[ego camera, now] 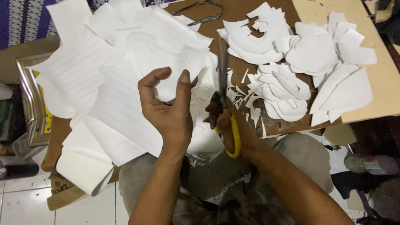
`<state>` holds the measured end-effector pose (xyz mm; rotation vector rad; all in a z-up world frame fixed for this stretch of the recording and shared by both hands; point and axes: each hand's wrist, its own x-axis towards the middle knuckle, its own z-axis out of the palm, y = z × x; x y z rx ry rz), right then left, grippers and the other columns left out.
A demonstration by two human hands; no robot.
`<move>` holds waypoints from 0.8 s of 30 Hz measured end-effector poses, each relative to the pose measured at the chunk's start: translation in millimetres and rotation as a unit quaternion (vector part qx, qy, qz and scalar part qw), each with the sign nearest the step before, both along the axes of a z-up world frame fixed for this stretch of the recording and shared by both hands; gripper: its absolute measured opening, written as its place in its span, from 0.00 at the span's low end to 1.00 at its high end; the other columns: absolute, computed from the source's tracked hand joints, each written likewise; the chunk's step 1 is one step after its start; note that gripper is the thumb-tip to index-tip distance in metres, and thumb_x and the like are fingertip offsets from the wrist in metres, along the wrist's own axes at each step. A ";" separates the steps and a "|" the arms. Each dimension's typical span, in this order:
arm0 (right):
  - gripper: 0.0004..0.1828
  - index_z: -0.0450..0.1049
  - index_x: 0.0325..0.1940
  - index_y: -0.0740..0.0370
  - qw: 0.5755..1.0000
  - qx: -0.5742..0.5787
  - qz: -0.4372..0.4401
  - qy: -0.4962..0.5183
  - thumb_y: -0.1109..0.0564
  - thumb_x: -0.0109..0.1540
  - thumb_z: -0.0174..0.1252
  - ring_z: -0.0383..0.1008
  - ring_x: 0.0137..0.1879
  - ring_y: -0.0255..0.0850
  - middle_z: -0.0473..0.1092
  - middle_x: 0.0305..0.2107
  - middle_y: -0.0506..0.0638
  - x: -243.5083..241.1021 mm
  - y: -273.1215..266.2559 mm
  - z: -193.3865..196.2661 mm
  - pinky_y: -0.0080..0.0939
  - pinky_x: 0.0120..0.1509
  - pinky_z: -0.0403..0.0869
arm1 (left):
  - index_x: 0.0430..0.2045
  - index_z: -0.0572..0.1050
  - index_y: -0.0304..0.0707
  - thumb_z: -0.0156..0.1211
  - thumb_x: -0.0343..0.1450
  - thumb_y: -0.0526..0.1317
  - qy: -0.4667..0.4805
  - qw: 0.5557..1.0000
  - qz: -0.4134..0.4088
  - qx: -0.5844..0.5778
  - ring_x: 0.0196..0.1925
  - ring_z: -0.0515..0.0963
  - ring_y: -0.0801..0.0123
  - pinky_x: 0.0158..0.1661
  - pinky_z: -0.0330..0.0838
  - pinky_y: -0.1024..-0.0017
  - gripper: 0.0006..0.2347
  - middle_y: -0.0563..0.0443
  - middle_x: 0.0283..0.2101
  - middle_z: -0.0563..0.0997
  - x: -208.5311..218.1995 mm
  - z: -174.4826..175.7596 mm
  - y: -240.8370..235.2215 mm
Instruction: The person sits cross-legged on the floor and uses yellow-handled scissors to cut curved shapes from white paper sheets. They hold each sheet with the left hand, cut along the outline, and place the finished pieces on a nearby table, accumulating a pile of cutouts.
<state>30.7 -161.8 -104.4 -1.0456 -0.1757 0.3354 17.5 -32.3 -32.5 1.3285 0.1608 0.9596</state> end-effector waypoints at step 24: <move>0.24 0.74 0.49 0.68 0.996 -0.078 0.050 0.007 0.43 0.68 0.49 0.71 0.26 0.40 0.71 0.24 0.55 -0.2 -6.5 11.9 0.33 0.29 0.71 | 0.41 0.65 0.38 0.63 0.73 0.33 0.000 0.998 -0.053 -0.041 0.40 0.83 0.71 0.47 0.86 0.59 0.11 0.53 0.41 0.68 1.0 -9.4 -23.1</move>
